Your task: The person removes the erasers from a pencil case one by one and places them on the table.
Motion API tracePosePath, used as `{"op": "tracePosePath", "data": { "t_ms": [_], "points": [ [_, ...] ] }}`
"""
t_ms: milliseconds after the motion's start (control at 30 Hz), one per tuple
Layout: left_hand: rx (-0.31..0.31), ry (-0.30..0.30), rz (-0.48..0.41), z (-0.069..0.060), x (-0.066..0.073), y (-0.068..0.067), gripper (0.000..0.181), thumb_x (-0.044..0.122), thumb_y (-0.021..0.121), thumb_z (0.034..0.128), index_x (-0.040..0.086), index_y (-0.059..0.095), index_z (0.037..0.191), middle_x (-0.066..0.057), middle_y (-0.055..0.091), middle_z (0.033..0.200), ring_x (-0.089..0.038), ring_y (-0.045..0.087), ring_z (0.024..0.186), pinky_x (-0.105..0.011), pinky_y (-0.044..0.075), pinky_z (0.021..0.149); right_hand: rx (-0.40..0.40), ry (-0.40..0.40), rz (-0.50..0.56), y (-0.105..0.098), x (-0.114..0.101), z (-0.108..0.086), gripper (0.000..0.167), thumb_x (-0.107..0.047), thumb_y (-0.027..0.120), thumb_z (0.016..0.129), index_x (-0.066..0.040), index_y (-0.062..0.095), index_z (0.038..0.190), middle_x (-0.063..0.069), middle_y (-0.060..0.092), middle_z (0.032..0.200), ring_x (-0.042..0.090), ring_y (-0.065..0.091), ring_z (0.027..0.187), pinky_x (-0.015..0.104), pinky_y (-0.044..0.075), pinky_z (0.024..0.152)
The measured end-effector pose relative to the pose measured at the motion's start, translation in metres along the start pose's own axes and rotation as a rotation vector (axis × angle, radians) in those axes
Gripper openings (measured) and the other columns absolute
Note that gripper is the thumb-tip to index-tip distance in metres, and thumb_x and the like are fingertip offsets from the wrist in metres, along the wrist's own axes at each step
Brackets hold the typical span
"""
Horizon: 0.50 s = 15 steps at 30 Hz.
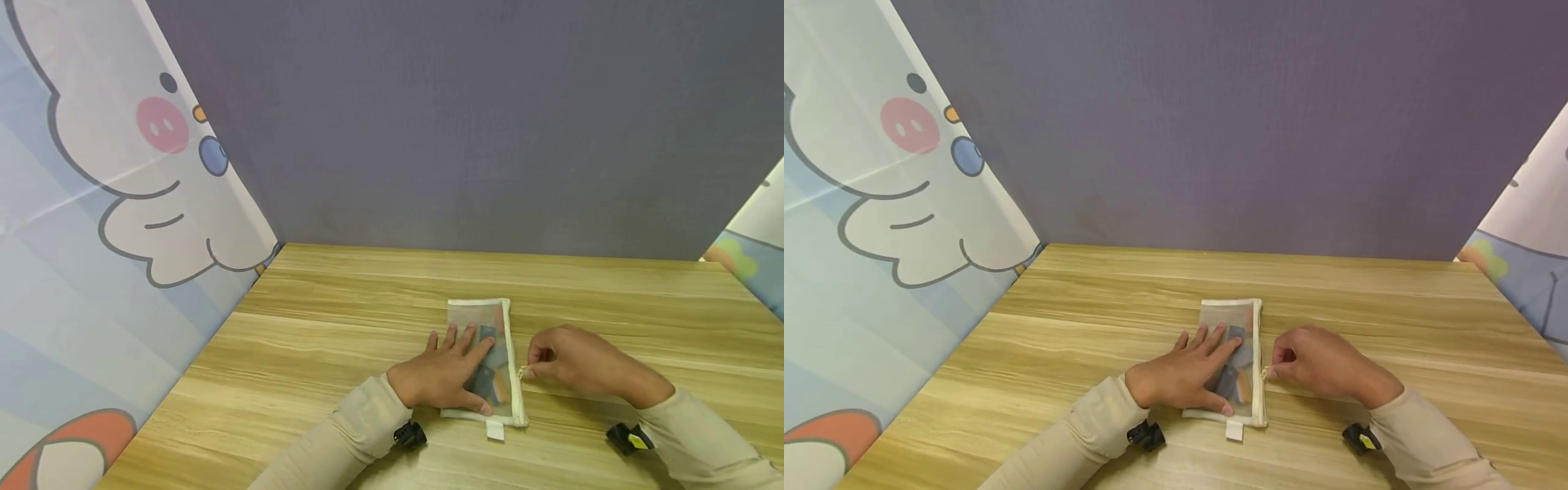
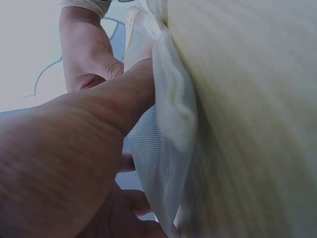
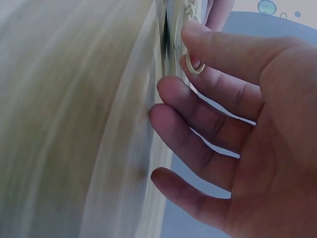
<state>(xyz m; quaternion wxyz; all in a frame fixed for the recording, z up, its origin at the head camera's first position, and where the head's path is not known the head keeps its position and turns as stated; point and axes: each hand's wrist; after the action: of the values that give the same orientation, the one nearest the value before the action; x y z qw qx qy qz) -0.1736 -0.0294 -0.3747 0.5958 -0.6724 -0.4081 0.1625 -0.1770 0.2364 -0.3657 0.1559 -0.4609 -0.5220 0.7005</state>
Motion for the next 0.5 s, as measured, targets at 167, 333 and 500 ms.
{"op": "tracePosePath", "data": {
  "t_ms": [167, 333, 500],
  "points": [
    [-0.001, -0.001, 0.000, -0.0003, -0.0005, 0.0003, 0.103, 0.068, 0.062, 0.0870, 0.029, 0.004, 0.163, -0.010, -0.004, 0.167, -0.038, 0.000, 0.151, -0.061, 0.011, 0.118, 0.052, 0.026, -0.042, 0.0016, -0.0002, 0.0007, 0.021, -0.043, 0.073, 0.091, -0.030, 0.064, 0.077, -0.020, 0.057, 0.072, -0.001, 0.049, 0.061, 0.024, 0.042, 0.055],
    [0.002, 0.000, 0.001, 0.0000, -0.0011, 0.0007, 0.104, 0.068, 0.062, 0.0865, 0.029, 0.003, 0.163, -0.010, -0.003, 0.167, -0.039, 0.000, 0.151, -0.061, 0.010, 0.118, 0.075, 0.061, -0.076, 0.0021, -0.0014, 0.0015, 0.023, -0.044, 0.073, 0.091, -0.030, 0.063, 0.077, -0.019, 0.057, 0.072, -0.001, 0.049, 0.062, 0.024, 0.042, 0.056],
    [0.001, 0.000, 0.004, 0.0002, -0.0007, 0.0003, 0.104, 0.068, 0.061, 0.0865, 0.029, 0.003, 0.163, -0.011, -0.004, 0.167, -0.039, 0.000, 0.151, -0.061, 0.010, 0.118, 0.110, 0.084, -0.135, 0.0024, -0.0013, 0.0025, 0.022, -0.043, 0.074, 0.090, -0.029, 0.062, 0.079, -0.017, 0.055, 0.075, 0.000, 0.048, 0.064, 0.027, 0.042, 0.058]
  ]
}}
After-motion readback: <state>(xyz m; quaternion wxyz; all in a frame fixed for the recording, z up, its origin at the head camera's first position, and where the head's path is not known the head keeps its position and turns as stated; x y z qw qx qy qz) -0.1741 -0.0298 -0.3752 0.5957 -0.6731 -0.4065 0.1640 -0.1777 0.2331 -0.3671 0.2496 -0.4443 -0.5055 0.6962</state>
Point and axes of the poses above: each hand's wrist, its own z-axis towards the middle knuckle, its own y-axis out of the palm, x = y × z
